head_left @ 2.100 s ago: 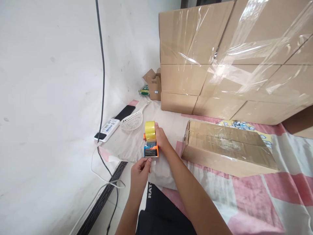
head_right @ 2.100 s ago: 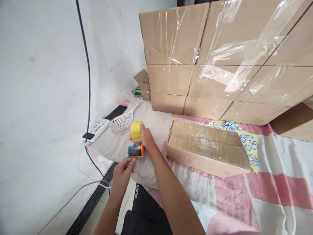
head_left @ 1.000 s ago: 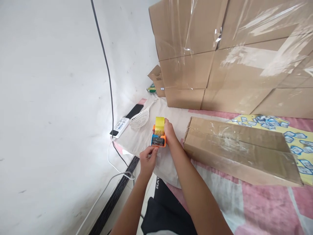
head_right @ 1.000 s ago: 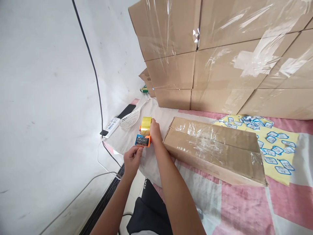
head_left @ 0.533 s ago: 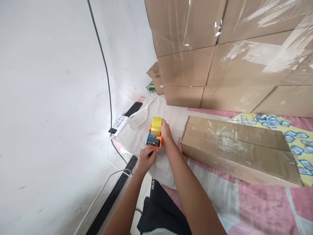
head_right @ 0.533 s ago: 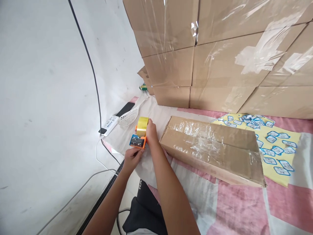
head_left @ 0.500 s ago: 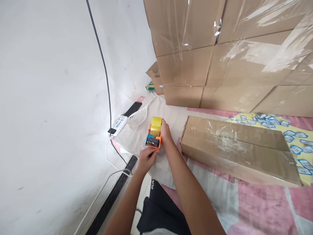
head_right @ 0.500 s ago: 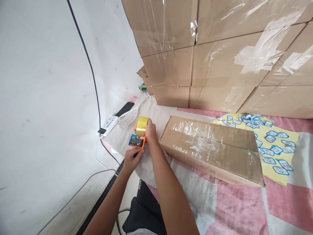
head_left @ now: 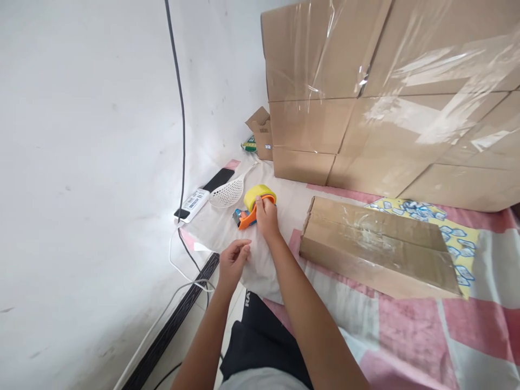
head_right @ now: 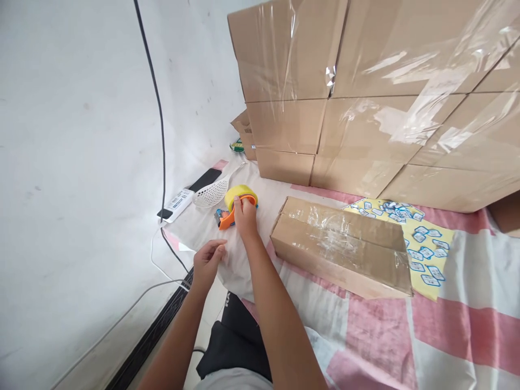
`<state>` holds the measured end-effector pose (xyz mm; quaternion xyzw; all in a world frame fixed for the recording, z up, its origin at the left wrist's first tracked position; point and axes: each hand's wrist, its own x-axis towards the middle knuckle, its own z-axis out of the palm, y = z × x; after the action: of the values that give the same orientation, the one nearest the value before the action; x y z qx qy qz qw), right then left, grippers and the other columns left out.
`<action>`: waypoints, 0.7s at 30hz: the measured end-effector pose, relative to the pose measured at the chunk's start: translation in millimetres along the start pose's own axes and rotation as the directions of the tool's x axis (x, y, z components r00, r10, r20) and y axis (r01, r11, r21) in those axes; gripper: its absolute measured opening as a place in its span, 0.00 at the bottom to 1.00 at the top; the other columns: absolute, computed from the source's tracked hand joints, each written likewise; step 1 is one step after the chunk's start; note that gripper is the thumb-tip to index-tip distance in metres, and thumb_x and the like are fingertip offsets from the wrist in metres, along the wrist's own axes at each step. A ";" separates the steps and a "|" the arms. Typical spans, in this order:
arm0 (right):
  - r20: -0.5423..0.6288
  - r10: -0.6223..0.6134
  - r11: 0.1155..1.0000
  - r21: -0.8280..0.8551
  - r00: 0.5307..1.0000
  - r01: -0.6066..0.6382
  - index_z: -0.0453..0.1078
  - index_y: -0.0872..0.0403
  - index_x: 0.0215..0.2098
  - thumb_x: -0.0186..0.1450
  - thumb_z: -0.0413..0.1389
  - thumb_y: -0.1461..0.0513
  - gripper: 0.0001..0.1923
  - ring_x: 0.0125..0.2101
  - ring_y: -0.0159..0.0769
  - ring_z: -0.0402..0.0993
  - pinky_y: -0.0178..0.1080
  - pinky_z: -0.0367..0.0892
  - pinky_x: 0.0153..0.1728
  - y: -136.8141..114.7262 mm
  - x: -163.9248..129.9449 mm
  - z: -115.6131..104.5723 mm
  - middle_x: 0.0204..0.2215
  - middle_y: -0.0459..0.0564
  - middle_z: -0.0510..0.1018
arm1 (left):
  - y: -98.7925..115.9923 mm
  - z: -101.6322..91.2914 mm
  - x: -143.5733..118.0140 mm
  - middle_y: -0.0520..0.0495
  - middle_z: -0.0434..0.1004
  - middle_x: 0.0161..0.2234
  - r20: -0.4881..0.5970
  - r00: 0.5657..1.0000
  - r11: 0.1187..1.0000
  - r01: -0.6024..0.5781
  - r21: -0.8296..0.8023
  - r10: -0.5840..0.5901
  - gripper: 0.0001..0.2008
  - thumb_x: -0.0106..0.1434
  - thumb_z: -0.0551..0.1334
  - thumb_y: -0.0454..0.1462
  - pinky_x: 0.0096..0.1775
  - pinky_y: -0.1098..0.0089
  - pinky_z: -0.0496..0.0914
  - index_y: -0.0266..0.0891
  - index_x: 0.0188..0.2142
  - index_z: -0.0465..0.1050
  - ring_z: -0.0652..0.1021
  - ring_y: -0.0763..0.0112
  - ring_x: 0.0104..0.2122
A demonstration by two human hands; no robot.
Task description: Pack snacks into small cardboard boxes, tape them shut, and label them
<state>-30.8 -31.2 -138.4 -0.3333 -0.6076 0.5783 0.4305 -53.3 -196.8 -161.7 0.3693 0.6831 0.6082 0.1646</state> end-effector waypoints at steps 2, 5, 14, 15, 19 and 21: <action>-0.013 0.010 0.999 -0.041 1.000 -0.011 0.59 0.50 0.24 0.72 0.49 0.51 0.20 0.26 0.34 0.63 0.36 0.61 0.33 -3.4 -5.1 -4.4 0.21 0.42 0.65 | 4.6 -2.7 0.6 0.54 0.72 0.19 -0.005 1.000 1.000 0.003 -0.007 -0.003 0.19 0.65 0.64 0.50 0.29 0.72 0.70 0.36 0.42 0.77 0.74 0.73 0.21; 0.049 0.014 0.996 -0.084 0.999 -0.010 0.64 0.51 0.26 0.71 0.49 0.54 0.16 0.29 0.36 0.66 0.38 0.62 0.36 -13.1 -12.6 -12.8 0.24 0.44 0.69 | 11.7 -6.2 0.4 0.56 0.69 0.18 -0.017 1.000 1.000 -0.007 -0.005 0.007 0.18 0.65 0.63 0.50 0.27 0.73 0.69 0.36 0.42 0.77 0.72 0.74 0.20; 0.373 -0.003 0.994 -0.104 0.928 0.045 0.74 0.54 0.32 0.70 0.53 0.56 0.14 0.35 0.38 0.76 0.38 0.68 0.38 -73.4 -75.5 -48.7 0.31 0.47 0.80 | 42.0 -20.2 -10.6 0.57 0.69 0.19 0.000 0.997 0.991 -0.083 0.106 0.083 0.14 0.66 0.63 0.46 0.26 0.74 0.66 0.38 0.42 0.77 0.71 0.75 0.20; 0.381 -0.003 0.992 -0.116 0.925 0.051 0.76 0.54 0.34 0.69 0.56 0.57 0.11 0.36 0.38 0.77 0.37 0.68 0.39 -79.2 -86.0 -55.1 0.33 0.48 0.82 | 47.2 -19.6 -13.5 0.57 0.69 0.20 0.017 0.995 0.987 -0.104 0.126 0.102 0.13 0.66 0.63 0.45 0.27 0.73 0.67 0.38 0.42 0.78 0.71 0.74 0.20; 0.370 -0.105 0.935 -0.280 0.923 0.218 0.76 0.53 0.34 0.67 0.59 0.63 0.05 0.34 0.35 0.75 0.36 0.66 0.36 -96.6 -117.2 -89.1 0.32 0.47 0.81 | 72.6 -6.0 -29.0 0.55 0.73 0.22 0.084 0.980 0.963 -0.195 0.187 0.182 0.10 0.64 0.65 0.43 0.33 0.72 0.69 0.40 0.39 0.81 0.73 0.73 0.25; 0.372 -0.187 0.877 -0.354 0.909 0.326 0.75 0.53 0.33 0.69 0.57 0.64 0.07 0.32 0.34 0.73 0.36 0.65 0.35 -104.7 -126.5 -109.6 0.30 0.47 0.79 | 86.4 5.6 -35.7 0.53 0.75 0.23 0.129 0.967 0.946 -0.243 0.213 0.220 0.09 0.65 0.64 0.42 0.34 0.72 0.69 0.41 0.39 0.81 0.74 0.72 0.25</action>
<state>130.0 -111.2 -56.6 -0.2305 -0.8168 0.4224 0.3183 0.8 -219.0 -88.5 0.4943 0.6905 0.5213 0.0838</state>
